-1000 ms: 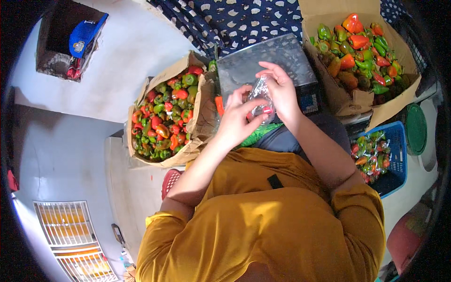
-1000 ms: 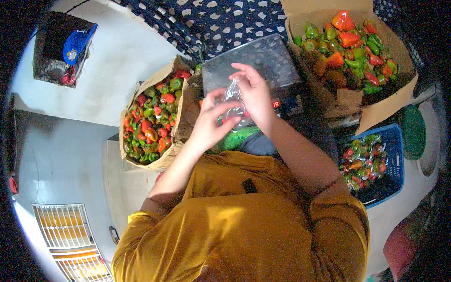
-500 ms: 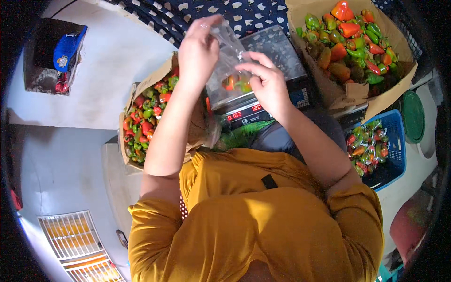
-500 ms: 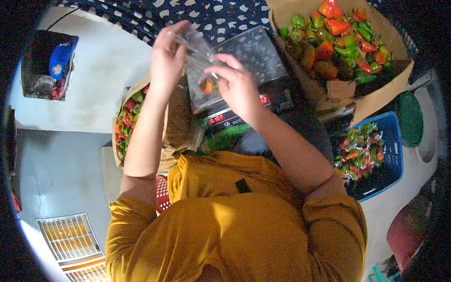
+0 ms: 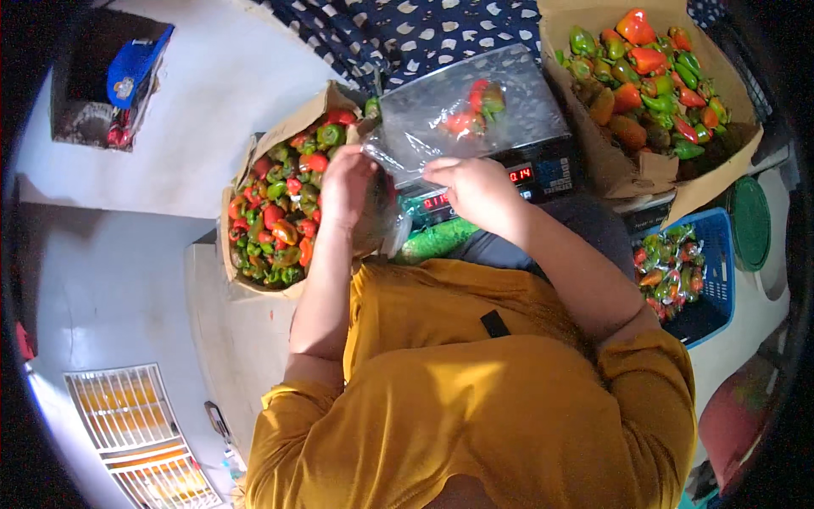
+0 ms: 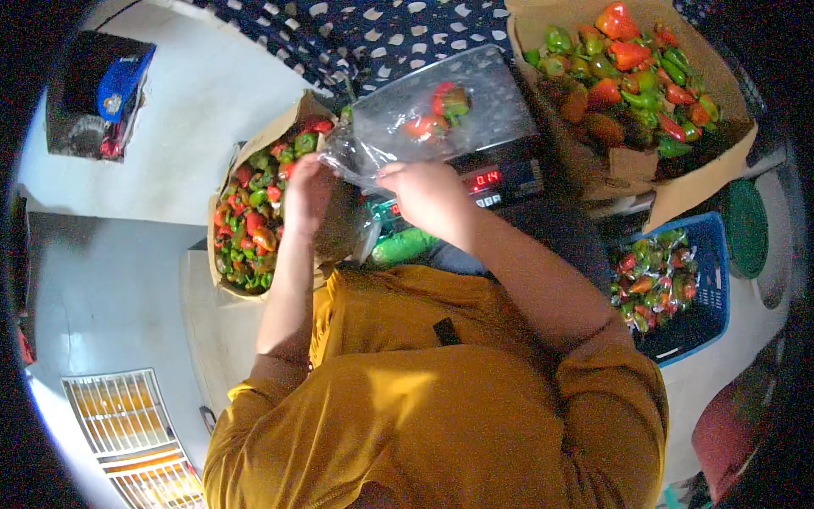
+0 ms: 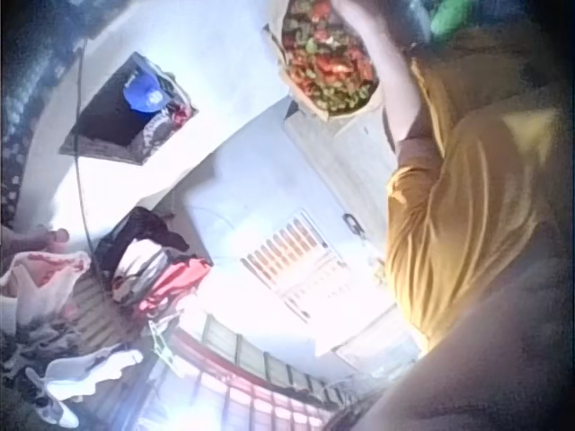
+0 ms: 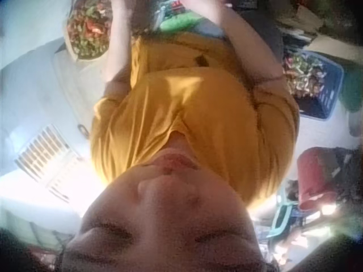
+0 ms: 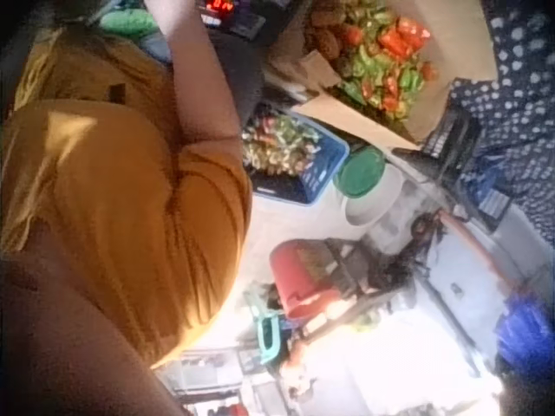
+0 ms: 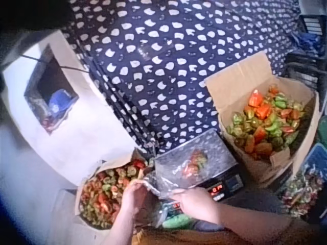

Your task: The person selects peppers from a cardboard box and places them on a digital scale to weigh them. Once weighed, the person puts the peppers into a clear plastic bag and ties the bag closed.

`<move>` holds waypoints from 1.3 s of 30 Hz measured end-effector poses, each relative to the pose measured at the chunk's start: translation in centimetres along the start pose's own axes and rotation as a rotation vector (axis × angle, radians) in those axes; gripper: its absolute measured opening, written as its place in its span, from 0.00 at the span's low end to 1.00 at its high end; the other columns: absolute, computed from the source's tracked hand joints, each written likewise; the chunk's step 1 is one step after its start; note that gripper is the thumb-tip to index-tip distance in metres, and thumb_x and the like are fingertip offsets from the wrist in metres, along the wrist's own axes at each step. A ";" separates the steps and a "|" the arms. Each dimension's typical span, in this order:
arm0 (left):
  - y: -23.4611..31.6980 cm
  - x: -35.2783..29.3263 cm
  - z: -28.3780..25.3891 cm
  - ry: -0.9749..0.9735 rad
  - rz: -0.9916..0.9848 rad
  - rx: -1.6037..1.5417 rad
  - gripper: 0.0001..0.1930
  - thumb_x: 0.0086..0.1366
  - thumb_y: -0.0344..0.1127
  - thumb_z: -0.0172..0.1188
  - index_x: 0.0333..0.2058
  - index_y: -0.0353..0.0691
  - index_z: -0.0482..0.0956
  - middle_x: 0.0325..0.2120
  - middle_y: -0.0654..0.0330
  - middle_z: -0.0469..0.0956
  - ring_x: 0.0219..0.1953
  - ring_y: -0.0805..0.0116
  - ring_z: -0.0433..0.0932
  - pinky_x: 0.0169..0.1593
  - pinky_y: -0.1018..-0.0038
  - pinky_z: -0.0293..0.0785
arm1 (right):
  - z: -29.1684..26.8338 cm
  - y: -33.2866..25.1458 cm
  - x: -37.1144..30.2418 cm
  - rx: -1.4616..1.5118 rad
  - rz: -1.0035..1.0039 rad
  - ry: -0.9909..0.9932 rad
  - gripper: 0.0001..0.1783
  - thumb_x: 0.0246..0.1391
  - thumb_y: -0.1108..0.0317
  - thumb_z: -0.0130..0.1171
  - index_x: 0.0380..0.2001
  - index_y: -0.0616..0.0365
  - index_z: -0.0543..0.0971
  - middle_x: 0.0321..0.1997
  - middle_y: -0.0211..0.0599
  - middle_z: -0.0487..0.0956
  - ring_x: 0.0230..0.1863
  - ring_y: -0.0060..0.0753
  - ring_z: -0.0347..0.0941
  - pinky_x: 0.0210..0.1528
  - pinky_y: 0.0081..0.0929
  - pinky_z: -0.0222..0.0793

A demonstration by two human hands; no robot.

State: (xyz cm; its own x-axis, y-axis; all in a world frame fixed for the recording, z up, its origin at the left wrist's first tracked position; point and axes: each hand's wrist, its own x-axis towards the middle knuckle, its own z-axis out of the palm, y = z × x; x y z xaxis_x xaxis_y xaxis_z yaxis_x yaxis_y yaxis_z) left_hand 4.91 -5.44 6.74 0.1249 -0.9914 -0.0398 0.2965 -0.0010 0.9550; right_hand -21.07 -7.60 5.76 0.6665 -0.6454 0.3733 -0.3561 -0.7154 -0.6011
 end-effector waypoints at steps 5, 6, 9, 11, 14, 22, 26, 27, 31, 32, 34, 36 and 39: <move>-6.1 0.8 -1.1 0.130 -0.070 0.800 0.16 0.62 0.29 0.49 0.49 0.32 0.68 0.44 0.53 0.75 0.46 0.62 0.73 0.52 0.67 0.67 | -0.4 -3.0 -0.6 0.050 -0.061 0.193 0.21 0.43 0.78 0.53 0.44 0.52 0.79 0.50 0.31 0.76 0.37 0.38 0.78 0.39 0.31 0.75; -8.2 1.3 -3.6 0.143 0.079 1.000 0.16 0.61 0.26 0.48 0.48 0.30 0.67 0.41 0.51 0.76 0.44 0.59 0.75 0.50 0.65 0.70 | -0.5 -3.8 -0.5 0.052 -0.077 0.188 0.21 0.43 0.78 0.53 0.44 0.52 0.79 0.50 0.31 0.76 0.37 0.38 0.78 0.39 0.31 0.75; -10.4 2.8 -6.0 0.031 0.081 1.039 0.24 0.58 0.25 0.52 0.54 0.28 0.63 0.45 0.48 0.75 0.47 0.58 0.75 0.53 0.69 0.68 | -1.9 -4.4 -0.5 0.146 -0.117 0.352 0.26 0.41 0.83 0.51 0.48 0.56 0.77 0.53 0.34 0.75 0.39 0.34 0.79 0.38 0.27 0.76; -10.1 3.4 -5.8 -0.057 0.037 1.010 0.28 0.56 0.27 0.57 0.56 0.28 0.61 0.46 0.49 0.76 0.46 0.60 0.76 0.49 0.69 0.71 | -3.1 -3.8 -0.8 0.201 -0.118 0.461 0.25 0.42 0.81 0.51 0.47 0.57 0.77 0.53 0.35 0.75 0.41 0.35 0.78 0.39 0.27 0.75; -10.0 4.7 -4.5 -0.069 -0.230 0.939 0.32 0.55 0.31 0.61 0.57 0.30 0.61 0.43 0.51 0.77 0.42 0.63 0.77 0.43 0.72 0.73 | -5.5 -2.7 -0.9 0.287 -0.088 0.669 0.26 0.41 0.83 0.47 0.48 0.59 0.76 0.54 0.38 0.74 0.47 0.37 0.76 0.45 0.25 0.73; -8.2 6.5 -6.0 -0.340 -0.318 1.355 0.24 0.50 0.45 0.67 0.40 0.32 0.79 0.34 0.57 0.81 0.35 0.68 0.77 0.40 0.70 0.73 | -9.7 0.0 -0.8 0.447 0.079 0.677 0.25 0.42 0.80 0.46 0.47 0.60 0.76 0.52 0.44 0.75 0.40 0.32 0.76 0.40 0.23 0.71; -8.8 4.7 -6.0 -0.138 -0.300 1.161 0.33 0.49 0.49 0.68 0.49 0.31 0.73 0.40 0.52 0.79 0.40 0.68 0.77 0.45 0.71 0.72 | -10.6 0.3 -1.0 0.680 0.148 0.634 0.26 0.41 0.79 0.48 0.48 0.60 0.77 0.53 0.44 0.75 0.31 0.23 0.74 0.32 0.17 0.67; -8.6 4.7 -5.7 -0.144 -0.299 1.164 0.33 0.49 0.49 0.68 0.49 0.31 0.73 0.40 0.52 0.79 0.40 0.68 0.77 0.45 0.71 0.72 | -10.4 0.6 -0.8 0.646 0.124 0.651 0.26 0.42 0.79 0.47 0.48 0.60 0.77 0.53 0.44 0.75 0.34 0.24 0.75 0.32 0.17 0.68; -7.4 3.6 -4.7 -0.089 -0.319 1.619 0.28 0.49 0.37 0.65 0.50 0.33 0.70 0.43 0.41 0.76 0.45 0.48 0.76 0.49 0.63 0.72 | -9.8 0.7 -0.4 0.597 0.057 0.651 0.26 0.41 0.80 0.46 0.48 0.60 0.76 0.54 0.44 0.74 0.37 0.25 0.76 0.33 0.16 0.69; -6.5 3.4 -3.9 -0.078 -0.229 1.708 0.27 0.49 0.34 0.63 0.49 0.35 0.71 0.42 0.41 0.74 0.44 0.45 0.76 0.49 0.61 0.72 | -9.8 0.5 -0.5 0.600 0.075 0.642 0.27 0.41 0.80 0.46 0.48 0.60 0.76 0.54 0.44 0.74 0.38 0.26 0.77 0.33 0.16 0.69; -4.9 2.7 -1.9 -0.068 -0.140 1.793 0.25 0.49 0.32 0.61 0.49 0.36 0.71 0.42 0.41 0.73 0.43 0.42 0.75 0.48 0.58 0.72 | -9.7 0.3 -0.6 0.601 0.098 0.631 0.27 0.41 0.80 0.46 0.49 0.60 0.76 0.54 0.44 0.74 0.39 0.27 0.77 0.33 0.15 0.69; -3.0 0.7 0.3 0.132 0.080 1.673 0.24 0.47 0.31 0.63 0.46 0.36 0.73 0.36 0.41 0.77 0.48 0.44 0.72 0.50 0.57 0.70 | -9.6 0.0 -0.7 0.618 0.114 0.607 0.27 0.41 0.81 0.46 0.49 0.60 0.76 0.55 0.43 0.74 0.37 0.25 0.76 0.33 0.15 0.69; -1.2 -0.6 0.0 0.150 0.219 1.541 0.20 0.51 0.28 0.59 0.46 0.36 0.73 0.38 0.43 0.77 0.44 0.47 0.75 0.48 0.61 0.72 | -9.1 -0.8 -0.5 0.735 0.158 0.515 0.27 0.42 0.82 0.46 0.49 0.60 0.76 0.55 0.42 0.74 0.34 0.19 0.74 0.31 0.14 0.67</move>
State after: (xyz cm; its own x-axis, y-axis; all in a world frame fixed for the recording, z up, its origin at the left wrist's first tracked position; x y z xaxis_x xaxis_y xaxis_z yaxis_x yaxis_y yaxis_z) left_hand 4.49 -4.84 5.60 0.1517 -0.9687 0.1966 -0.9465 -0.0851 0.3113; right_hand -27.10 -9.17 12.50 0.2077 -0.8872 0.4120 0.2063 -0.3720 -0.9050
